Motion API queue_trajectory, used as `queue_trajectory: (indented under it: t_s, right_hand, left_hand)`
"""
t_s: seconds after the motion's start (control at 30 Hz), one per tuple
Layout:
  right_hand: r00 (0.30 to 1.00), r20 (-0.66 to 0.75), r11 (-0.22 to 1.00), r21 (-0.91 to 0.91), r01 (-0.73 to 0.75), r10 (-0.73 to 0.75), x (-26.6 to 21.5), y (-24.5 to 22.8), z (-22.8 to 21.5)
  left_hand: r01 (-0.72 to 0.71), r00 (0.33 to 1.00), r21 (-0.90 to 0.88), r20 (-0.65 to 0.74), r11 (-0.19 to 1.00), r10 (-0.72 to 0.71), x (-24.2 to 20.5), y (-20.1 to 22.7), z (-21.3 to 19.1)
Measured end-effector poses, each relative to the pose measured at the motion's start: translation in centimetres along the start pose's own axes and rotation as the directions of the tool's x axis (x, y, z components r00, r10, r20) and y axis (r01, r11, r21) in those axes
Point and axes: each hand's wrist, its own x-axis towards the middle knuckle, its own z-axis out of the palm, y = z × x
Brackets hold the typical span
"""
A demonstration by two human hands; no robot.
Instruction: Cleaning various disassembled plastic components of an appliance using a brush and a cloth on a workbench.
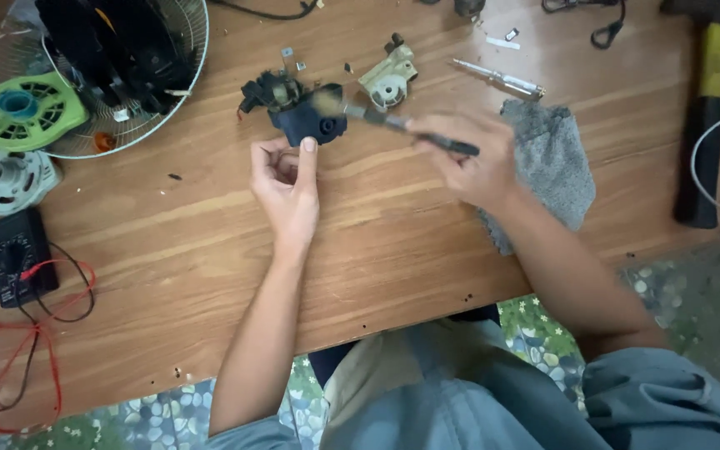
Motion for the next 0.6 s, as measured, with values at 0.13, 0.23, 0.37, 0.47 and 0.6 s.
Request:
queue_trajectory:
  t_s: [0.13, 0.23, 0.37, 0.47, 0.6]
  right_hand:
    - [1.000, -0.009, 0.996, -0.088, 0.011, -0.012, 4.0, -5.1, -1.7]
    - [0.990, 0.126, 0.996, -0.055, -0.064, 0.071, 4.2, -6.1, -0.7]
    - [0.996, 0.043, 0.992, -0.100, -0.077, 0.082, 3.6, -6.3, -2.0]
    - [0.994, 0.058, 0.984, -0.158, -0.080, 0.091, 3.6, -6.9, -2.1]
    - [0.990, 0.121, 0.984, -0.171, -0.044, 0.066, 3.8, -7.6, -1.7]
  left_hand:
    - [-0.018, 1.000, -0.019, 0.014, 1.000, 0.018, 0.1, -1.6, -0.5]
    - [0.052, 0.997, 0.018, -0.051, 0.999, -0.051, -0.2, -1.6, 0.0]
    - [0.003, 1.000, -0.046, 0.010, 0.999, -0.002, -0.1, 0.7, -0.1]
    - [-0.003, 1.000, -0.085, 0.027, 0.996, 0.006, -0.2, 1.7, 0.0]
    - [-0.013, 0.999, -0.079, 0.033, 0.997, 0.015, -0.5, 2.6, -0.2]
